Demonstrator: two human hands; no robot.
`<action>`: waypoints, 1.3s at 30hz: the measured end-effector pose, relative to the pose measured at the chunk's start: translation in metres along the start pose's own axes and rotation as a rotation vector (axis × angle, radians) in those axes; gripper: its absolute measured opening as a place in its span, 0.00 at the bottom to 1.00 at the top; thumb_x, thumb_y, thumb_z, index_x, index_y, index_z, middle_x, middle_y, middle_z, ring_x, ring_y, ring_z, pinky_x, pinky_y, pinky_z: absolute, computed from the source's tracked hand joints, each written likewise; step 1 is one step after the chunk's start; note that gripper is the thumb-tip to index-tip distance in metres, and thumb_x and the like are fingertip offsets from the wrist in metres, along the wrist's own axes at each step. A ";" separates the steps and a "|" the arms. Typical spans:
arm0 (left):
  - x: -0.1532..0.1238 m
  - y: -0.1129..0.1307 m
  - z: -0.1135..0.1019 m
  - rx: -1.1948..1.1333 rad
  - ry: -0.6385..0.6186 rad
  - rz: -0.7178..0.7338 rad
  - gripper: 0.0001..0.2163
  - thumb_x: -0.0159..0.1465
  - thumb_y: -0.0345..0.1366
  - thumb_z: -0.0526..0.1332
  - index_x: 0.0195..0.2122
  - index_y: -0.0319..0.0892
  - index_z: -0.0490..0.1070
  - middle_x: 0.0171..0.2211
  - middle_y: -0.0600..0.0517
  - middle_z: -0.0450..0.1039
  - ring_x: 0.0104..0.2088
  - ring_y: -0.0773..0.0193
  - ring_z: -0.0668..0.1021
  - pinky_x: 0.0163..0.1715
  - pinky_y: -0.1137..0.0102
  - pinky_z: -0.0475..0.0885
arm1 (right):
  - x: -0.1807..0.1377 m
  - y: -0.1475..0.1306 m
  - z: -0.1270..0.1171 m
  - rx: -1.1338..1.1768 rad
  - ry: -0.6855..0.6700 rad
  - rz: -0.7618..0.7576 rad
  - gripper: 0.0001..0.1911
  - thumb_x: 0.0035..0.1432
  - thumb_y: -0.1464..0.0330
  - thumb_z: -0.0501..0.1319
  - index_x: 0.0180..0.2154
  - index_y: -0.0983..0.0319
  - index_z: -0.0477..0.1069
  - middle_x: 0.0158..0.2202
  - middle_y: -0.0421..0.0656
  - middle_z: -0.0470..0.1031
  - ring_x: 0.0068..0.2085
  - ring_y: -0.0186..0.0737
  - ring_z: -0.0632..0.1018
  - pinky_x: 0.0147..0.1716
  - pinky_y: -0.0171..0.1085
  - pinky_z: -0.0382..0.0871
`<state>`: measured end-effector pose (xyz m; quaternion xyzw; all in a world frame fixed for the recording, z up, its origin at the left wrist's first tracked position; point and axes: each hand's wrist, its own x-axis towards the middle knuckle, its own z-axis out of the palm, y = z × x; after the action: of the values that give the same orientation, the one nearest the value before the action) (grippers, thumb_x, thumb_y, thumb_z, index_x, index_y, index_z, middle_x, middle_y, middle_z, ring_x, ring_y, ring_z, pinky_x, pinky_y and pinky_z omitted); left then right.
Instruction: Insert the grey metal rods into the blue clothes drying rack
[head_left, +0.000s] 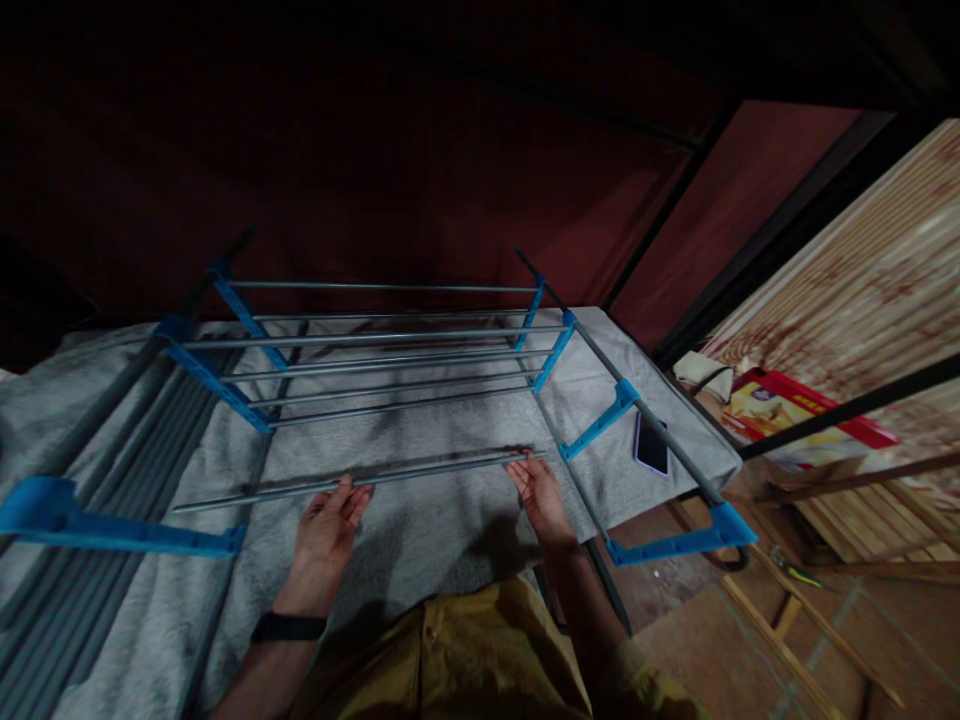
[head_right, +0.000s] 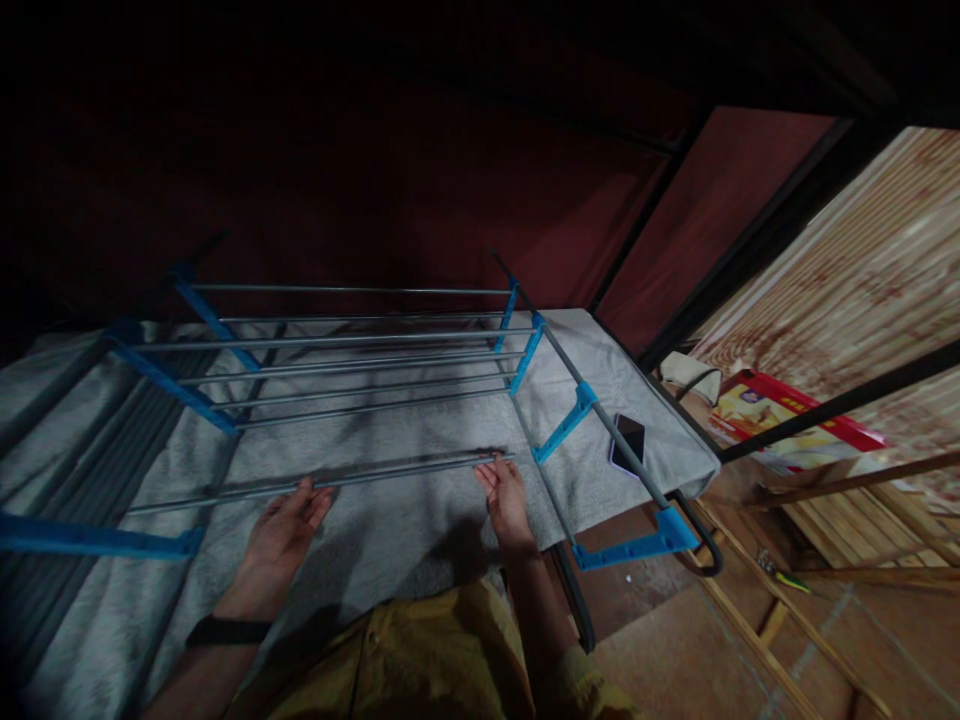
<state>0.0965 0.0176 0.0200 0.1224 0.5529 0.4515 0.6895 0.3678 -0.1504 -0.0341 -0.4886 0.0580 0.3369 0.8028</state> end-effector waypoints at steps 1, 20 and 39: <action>-0.002 -0.001 0.002 -0.007 -0.004 -0.002 0.19 0.65 0.17 0.70 0.25 0.43 0.65 0.25 0.56 0.80 0.27 0.67 0.85 0.36 0.72 0.85 | 0.000 0.001 0.000 -0.005 -0.001 0.002 0.20 0.53 0.59 0.83 0.32 0.57 0.73 0.32 0.38 0.82 0.37 0.39 0.86 0.47 0.40 0.86; -0.013 -0.015 0.012 -0.019 -0.070 -0.010 0.18 0.66 0.16 0.67 0.26 0.43 0.67 0.28 0.56 0.81 0.31 0.67 0.87 0.40 0.72 0.86 | 0.001 -0.002 -0.017 -0.093 0.022 -0.081 0.25 0.51 0.55 0.83 0.44 0.53 0.75 0.40 0.38 0.88 0.39 0.41 0.89 0.43 0.39 0.87; -0.004 -0.027 0.007 -0.021 -0.183 -0.010 0.17 0.64 0.23 0.77 0.27 0.43 0.70 0.32 0.49 0.86 0.31 0.63 0.88 0.39 0.71 0.84 | 0.006 -0.004 -0.039 -0.181 0.026 -0.131 0.29 0.54 0.49 0.80 0.49 0.56 0.76 0.36 0.37 0.84 0.41 0.42 0.89 0.47 0.40 0.87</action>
<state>0.1161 0.0018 0.0069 0.1532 0.4832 0.4408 0.7408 0.3839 -0.1808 -0.0536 -0.5661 0.0055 0.2811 0.7749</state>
